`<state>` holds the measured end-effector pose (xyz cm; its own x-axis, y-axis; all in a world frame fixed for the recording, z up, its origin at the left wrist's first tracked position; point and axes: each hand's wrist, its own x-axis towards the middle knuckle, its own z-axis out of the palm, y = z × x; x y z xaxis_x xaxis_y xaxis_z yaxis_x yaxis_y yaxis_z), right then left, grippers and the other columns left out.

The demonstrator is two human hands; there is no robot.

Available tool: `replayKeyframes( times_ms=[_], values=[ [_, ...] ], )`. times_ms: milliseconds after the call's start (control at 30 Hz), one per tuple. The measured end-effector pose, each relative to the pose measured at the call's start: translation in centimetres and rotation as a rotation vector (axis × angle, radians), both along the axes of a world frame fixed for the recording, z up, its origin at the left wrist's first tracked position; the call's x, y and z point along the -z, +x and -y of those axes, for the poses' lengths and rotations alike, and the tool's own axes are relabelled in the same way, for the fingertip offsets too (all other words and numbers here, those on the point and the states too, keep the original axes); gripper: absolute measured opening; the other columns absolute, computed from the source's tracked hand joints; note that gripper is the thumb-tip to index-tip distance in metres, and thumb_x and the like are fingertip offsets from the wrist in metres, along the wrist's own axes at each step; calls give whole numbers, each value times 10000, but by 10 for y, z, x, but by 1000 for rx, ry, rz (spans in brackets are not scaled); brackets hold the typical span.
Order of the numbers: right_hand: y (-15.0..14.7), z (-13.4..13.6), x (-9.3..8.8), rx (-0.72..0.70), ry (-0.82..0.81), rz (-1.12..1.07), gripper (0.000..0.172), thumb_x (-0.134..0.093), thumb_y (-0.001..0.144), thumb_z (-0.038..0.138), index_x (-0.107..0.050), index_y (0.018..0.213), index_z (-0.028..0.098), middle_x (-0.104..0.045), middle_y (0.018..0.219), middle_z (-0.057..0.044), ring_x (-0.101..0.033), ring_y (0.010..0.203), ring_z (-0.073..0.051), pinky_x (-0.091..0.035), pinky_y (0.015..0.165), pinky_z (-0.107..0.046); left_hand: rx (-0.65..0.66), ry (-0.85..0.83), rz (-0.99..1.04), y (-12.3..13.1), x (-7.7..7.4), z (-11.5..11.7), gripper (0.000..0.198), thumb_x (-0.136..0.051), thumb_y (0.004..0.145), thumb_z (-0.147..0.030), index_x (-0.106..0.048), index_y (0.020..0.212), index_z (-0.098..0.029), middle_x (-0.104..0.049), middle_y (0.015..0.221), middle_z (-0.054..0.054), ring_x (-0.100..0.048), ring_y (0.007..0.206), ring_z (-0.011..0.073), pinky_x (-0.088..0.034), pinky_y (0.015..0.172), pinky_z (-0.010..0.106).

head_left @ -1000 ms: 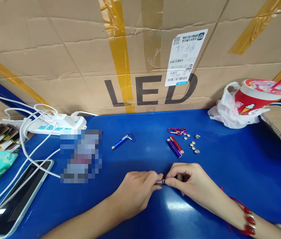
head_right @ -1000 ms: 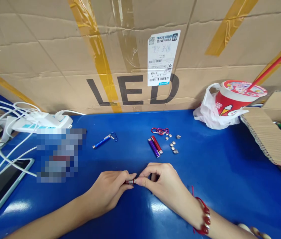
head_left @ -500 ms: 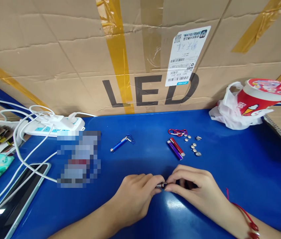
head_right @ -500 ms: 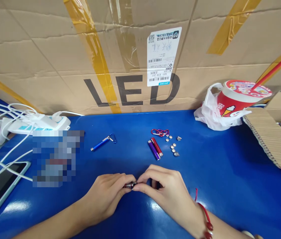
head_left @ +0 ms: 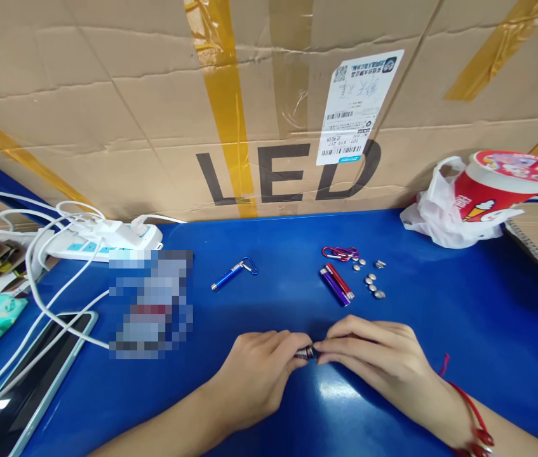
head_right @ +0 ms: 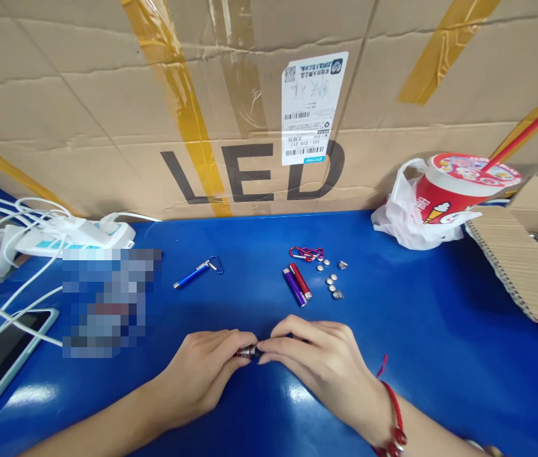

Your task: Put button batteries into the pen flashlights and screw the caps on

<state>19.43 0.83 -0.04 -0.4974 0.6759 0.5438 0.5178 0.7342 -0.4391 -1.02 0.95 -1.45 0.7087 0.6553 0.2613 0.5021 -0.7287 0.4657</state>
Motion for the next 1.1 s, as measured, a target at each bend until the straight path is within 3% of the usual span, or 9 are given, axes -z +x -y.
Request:
replayKeyframes(
  times_ms=[200, 333, 467, 633, 900, 1100],
  values=[
    [-2, 1, 6, 9, -113, -53, 219, -481, 897, 234, -682, 815, 213, -656, 765, -6, -611, 594, -68, -465, 534, -162, -10, -87, 46, 0, -1, -1, 166, -304, 956, -213, -466, 965, -178, -656, 760, 6, -633, 630, 152, -449, 553, 235],
    [-5, 2, 7, -3, -179, -101, 234, -493, 890, 276, -682, 775, 202, -655, 745, -7, -616, 595, -73, -483, 547, -161, 1, -61, 66, -1, 0, 1, 162, -308, 960, -227, -459, 976, -171, -684, 836, 36, -663, 690, 160, -486, 589, 238],
    [-8, 1, 5, 14, -372, -169, 167, -582, 831, 272, -681, 715, 203, -659, 707, 5, -624, 621, -86, -494, 580, -166, 19, 18, 81, -1, 3, 2, 185, -295, 966, -235, -464, 968, -163, -686, 822, 50, -669, 677, 164, -499, 568, 238],
    [-11, -1, 1, 80, -543, -201, 110, -663, 758, 248, -680, 657, 206, -638, 618, 30, -565, 514, -73, -462, 496, -160, 26, 30, 92, 0, 3, 2, 210, -290, 971, -256, -449, 1068, -159, -686, 830, 37, -669, 679, 153, -503, 579, 231],
    [-10, 2, 3, 73, -413, -202, 181, -627, 792, 299, -648, 656, 183, -617, 625, 14, -556, 526, -79, -440, 479, -173, -41, 19, 86, 1, -1, 2, 198, -293, 965, -236, -477, 1007, -177, -665, 771, 5, -629, 612, 141, -469, 555, 230],
    [-6, 3, 2, 59, -240, -166, 117, -639, 787, 286, -663, 842, 185, -656, 744, -12, -546, 498, -62, -464, 461, -163, -65, -28, 94, -1, -3, 1, 166, -313, 945, -197, -463, 1013, -176, -652, 768, 8, -614, 616, 135, -454, 569, 224]
  ],
)
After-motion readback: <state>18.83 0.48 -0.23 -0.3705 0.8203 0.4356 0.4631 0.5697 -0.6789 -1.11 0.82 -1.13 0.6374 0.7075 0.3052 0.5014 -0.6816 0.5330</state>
